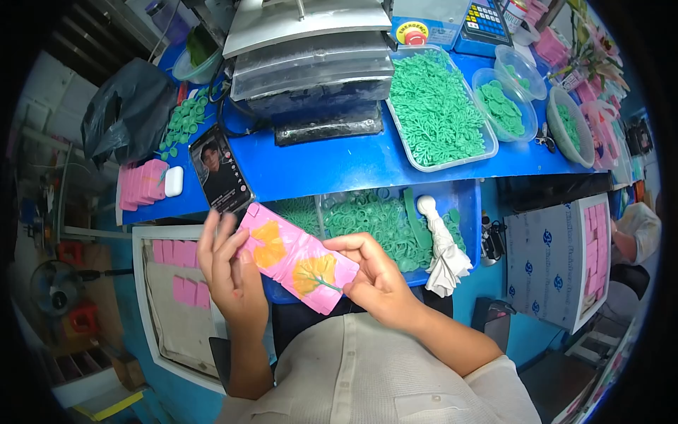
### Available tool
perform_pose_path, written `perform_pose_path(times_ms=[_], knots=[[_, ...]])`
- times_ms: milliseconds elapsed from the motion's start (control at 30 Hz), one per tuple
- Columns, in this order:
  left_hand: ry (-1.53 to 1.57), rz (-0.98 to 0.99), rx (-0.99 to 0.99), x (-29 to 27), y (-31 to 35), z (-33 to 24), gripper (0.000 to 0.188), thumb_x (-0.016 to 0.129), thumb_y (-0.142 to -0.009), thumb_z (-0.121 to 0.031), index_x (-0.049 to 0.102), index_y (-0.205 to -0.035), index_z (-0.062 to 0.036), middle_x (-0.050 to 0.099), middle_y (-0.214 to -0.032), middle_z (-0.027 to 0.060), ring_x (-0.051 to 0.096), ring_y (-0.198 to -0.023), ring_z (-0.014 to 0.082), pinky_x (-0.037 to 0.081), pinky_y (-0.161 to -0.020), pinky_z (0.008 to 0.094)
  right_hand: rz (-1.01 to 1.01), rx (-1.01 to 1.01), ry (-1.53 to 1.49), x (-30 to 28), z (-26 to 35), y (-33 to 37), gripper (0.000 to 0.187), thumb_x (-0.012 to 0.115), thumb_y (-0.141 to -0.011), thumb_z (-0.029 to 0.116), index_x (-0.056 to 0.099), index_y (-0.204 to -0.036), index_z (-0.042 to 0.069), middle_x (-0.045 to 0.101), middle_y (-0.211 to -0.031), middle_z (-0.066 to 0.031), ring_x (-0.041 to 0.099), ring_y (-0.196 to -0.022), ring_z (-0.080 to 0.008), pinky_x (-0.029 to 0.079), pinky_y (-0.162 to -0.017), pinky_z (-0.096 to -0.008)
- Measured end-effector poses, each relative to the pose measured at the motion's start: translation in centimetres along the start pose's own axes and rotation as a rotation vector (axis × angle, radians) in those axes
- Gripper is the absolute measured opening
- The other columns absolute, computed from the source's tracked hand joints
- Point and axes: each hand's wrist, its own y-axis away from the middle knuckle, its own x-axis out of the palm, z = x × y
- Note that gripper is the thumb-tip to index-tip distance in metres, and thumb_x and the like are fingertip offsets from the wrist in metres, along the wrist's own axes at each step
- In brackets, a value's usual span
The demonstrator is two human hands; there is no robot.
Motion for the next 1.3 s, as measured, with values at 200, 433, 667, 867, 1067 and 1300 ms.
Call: perform_pose_path(times_ms=[200, 433, 667, 867, 1067, 1300], knots=[[-0.177, 0.185, 0.321, -1.5, -0.4, -0.5, 0.026, 0.050, -0.078, 0.006, 0.063, -0.100, 0.0005, 0.061, -0.104, 0.0198, 0.057, -0.106, 0.0353, 0.044, -0.094, 0.0459, 0.023, 0.005, -0.109, 0.2, 0.9, 1.1, 0.055, 0.043, -0.074, -0.011, 0.036, -0.127, 0.000, 0.050, -0.122, -0.0128, 0.050, -0.111, -0.0147, 0.041, -0.089, -0.0282], [0.115, 0.439, 0.190, 0.1, 0.7, -2.2, 0.103, 0.063, -0.064, -0.073, 0.042, -0.129, 0.0042, 0.043, -0.132, 0.0237, 0.047, -0.116, 0.0384, 0.035, -0.097, 0.0470, -0.024, -0.071, -0.222, 0.7, 1.1, 1.5, 0.050, 0.050, -0.073, -0.010, 0.039, -0.121, 0.002, 0.050, -0.118, -0.0115, 0.051, -0.108, -0.0171, 0.040, -0.090, -0.0307], [0.131, 0.269, 0.170, 1.6, 1.5, -2.4, 0.097, 0.070, -0.064, -0.066, 0.043, -0.126, 0.0033, 0.050, -0.117, 0.0195, 0.052, -0.103, 0.0353, 0.042, -0.087, 0.0430, -0.040, -0.072, -0.263, 0.9, 0.8, 1.8, 0.048, 0.058, -0.074, -0.008, 0.040, -0.117, 0.003, 0.050, -0.115, -0.0117, 0.050, -0.110, -0.0193, 0.039, -0.093, -0.0334], [0.264, 0.150, 0.229, 2.7, 2.1, -1.7, 0.086, 0.078, -0.062, -0.058, 0.048, -0.115, 0.0029, 0.053, -0.096, 0.0135, 0.052, -0.073, 0.0248, 0.045, -0.061, 0.0351, -0.019, -0.026, -0.317, 0.9, 1.3, 1.9, 0.050, 0.058, -0.074, -0.007, 0.039, -0.118, 0.003, 0.050, -0.117, -0.0125, 0.049, -0.112, -0.0192, 0.038, -0.093, -0.0332], [0.294, 0.130, 0.266, 2.4, 1.7, -0.6, 0.084, 0.082, -0.058, -0.056, 0.050, -0.109, 0.0023, 0.053, -0.078, 0.0093, 0.049, -0.059, 0.0217, 0.042, -0.052, 0.0325, 0.054, 0.046, -0.068, 0.9, 2.9, 1.2, 0.049, 0.059, -0.080, -0.002, 0.036, -0.123, 0.003, 0.049, -0.118, -0.0128, 0.048, -0.114, -0.0191, 0.038, -0.095, -0.0336], [0.226, 0.197, 0.271, 1.6, 1.8, -0.3, 0.080, 0.086, -0.056, -0.048, 0.049, -0.106, 0.0023, 0.053, -0.076, 0.0098, 0.051, -0.060, 0.0229, 0.043, -0.052, 0.0333, 0.109, -0.178, 0.917, 0.9, 5.7, 0.5, 0.044, 0.071, -0.079, 0.016, 0.052, -0.116, 0.002, 0.052, -0.114, -0.0152, 0.053, -0.103, -0.0293, 0.044, -0.089, -0.0373]])
